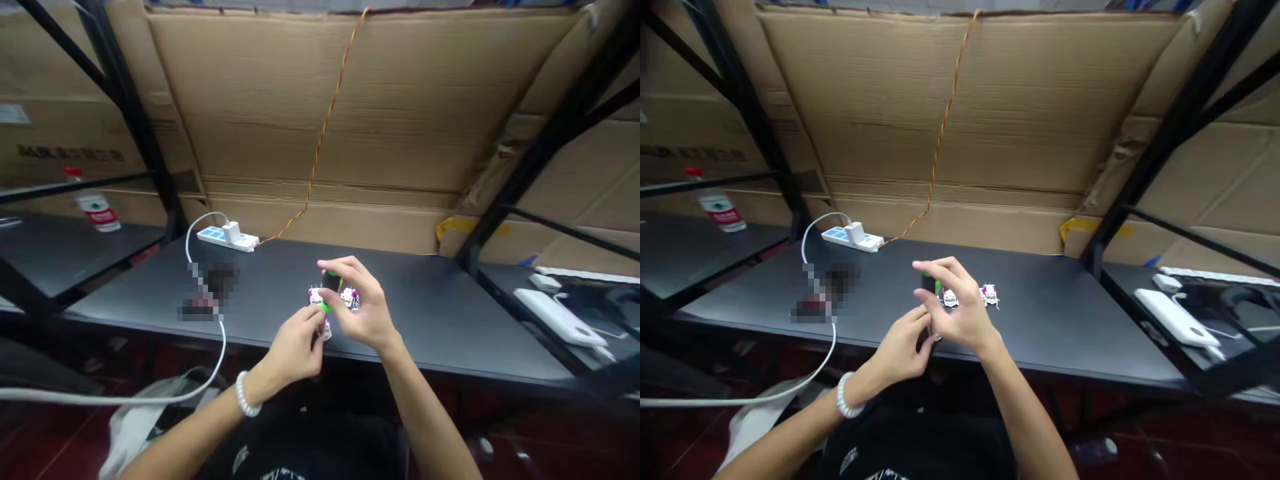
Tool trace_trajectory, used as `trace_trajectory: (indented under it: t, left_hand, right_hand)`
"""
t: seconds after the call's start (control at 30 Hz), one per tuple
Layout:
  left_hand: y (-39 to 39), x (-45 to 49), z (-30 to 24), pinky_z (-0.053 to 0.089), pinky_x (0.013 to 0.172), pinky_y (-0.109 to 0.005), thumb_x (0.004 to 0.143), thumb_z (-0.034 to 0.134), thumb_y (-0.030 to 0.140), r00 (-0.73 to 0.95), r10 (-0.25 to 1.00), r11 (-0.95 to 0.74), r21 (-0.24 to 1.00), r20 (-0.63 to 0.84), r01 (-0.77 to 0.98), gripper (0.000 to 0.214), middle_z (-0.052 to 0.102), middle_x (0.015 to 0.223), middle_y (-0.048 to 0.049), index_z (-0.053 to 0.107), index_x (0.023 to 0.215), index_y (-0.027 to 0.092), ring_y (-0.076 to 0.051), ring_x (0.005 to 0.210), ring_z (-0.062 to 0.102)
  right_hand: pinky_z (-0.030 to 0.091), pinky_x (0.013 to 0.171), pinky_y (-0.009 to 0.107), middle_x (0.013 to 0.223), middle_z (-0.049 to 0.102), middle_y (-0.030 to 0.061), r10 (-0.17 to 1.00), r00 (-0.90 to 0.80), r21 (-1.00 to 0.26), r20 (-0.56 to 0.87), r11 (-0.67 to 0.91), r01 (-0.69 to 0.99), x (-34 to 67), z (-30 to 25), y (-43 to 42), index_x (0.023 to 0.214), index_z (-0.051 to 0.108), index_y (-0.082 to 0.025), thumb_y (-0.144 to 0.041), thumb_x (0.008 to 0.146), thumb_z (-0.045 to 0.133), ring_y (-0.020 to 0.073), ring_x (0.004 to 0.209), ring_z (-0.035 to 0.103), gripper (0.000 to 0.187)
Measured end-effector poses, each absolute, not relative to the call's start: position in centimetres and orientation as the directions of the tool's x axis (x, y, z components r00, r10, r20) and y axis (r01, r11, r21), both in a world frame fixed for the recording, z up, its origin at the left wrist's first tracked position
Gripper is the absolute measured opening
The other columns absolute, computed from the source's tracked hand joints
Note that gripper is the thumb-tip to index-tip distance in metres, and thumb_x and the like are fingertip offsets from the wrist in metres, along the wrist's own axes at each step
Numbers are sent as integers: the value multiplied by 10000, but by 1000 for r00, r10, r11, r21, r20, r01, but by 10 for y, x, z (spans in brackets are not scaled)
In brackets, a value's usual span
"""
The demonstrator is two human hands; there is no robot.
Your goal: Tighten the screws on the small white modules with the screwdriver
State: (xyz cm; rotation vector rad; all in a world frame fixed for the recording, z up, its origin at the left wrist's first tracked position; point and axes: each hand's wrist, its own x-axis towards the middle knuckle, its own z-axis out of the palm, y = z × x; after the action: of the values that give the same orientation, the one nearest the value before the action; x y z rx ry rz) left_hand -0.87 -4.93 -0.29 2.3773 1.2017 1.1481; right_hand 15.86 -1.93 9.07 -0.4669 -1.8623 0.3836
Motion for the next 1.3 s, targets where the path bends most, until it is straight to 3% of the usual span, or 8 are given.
trace_trajectory:
  t: [0.1,0.3,0.5,0.67,0.73,0.87,1.1,1.3]
  left_hand:
    - [-50,-8,-1,626,893,-453,839,595,58,352,762,-635,519,544,572,221,710,1072,-115,638,987,216,-297,1002,694]
    - [-51,-6,-3,628,935,-448,859,593,65,338,767,-624,512,545,590,254,713,1135,-112,649,1046,226,-296,1045,705]
    - [-51,-6,-2,621,863,-426,839,595,55,331,765,-621,498,552,605,210,710,1079,-95,627,950,230,-284,979,702]
    - [-51,-6,-2,609,887,-414,859,599,53,329,758,-632,508,563,586,224,714,1095,-90,637,987,233,-280,996,706]
    - [-51,-7,-3,599,850,-405,857,603,54,328,759,-630,505,563,590,206,708,1055,-86,629,963,229,-276,960,696]
    - [-51,-9,-5,567,776,-384,830,612,55,308,768,-611,499,562,614,181,677,937,-64,590,883,227,-261,862,663]
    - [-51,-21,3,555,768,-336,800,599,39,347,773,-629,578,530,520,192,664,962,-52,560,837,223,-228,862,656]
    - [-50,-23,2,583,904,-392,811,606,42,361,765,-641,571,534,512,196,704,1070,-86,635,905,211,-268,999,685]
  right_hand:
    - [632,844,385,1076,647,51,461,-248,-418,852,884,209,160,90,-18,1331,720,-325,-275,954,777,206,945,670,385]
    - [605,1058,493,1422,668,113,492,-341,-504,801,862,61,165,89,-19,1548,568,-338,-215,1084,479,255,1222,712,488]
    - [634,812,388,1064,651,55,468,-217,-412,857,874,256,167,87,-19,1342,728,-336,-313,945,795,218,936,666,404]
    - [594,1059,487,1356,671,106,514,-346,-535,785,844,40,170,88,-22,1527,603,-342,-259,1067,560,263,1221,692,470]
    - [614,1016,456,1293,717,89,515,-368,-547,775,837,18,169,90,-23,1509,618,-353,-235,1070,581,237,1145,726,455]
    - [629,804,351,1019,675,33,447,-280,-416,850,894,165,166,94,-24,1310,747,-336,-291,933,829,192,902,684,389]
    - [602,1022,434,1319,696,99,474,-355,-477,806,875,85,167,94,-30,1526,602,-319,-171,1045,565,232,1155,712,505]
    - [621,858,340,1078,663,47,451,-268,-418,851,892,175,158,92,-25,1331,739,-301,-243,946,802,183,945,682,394]
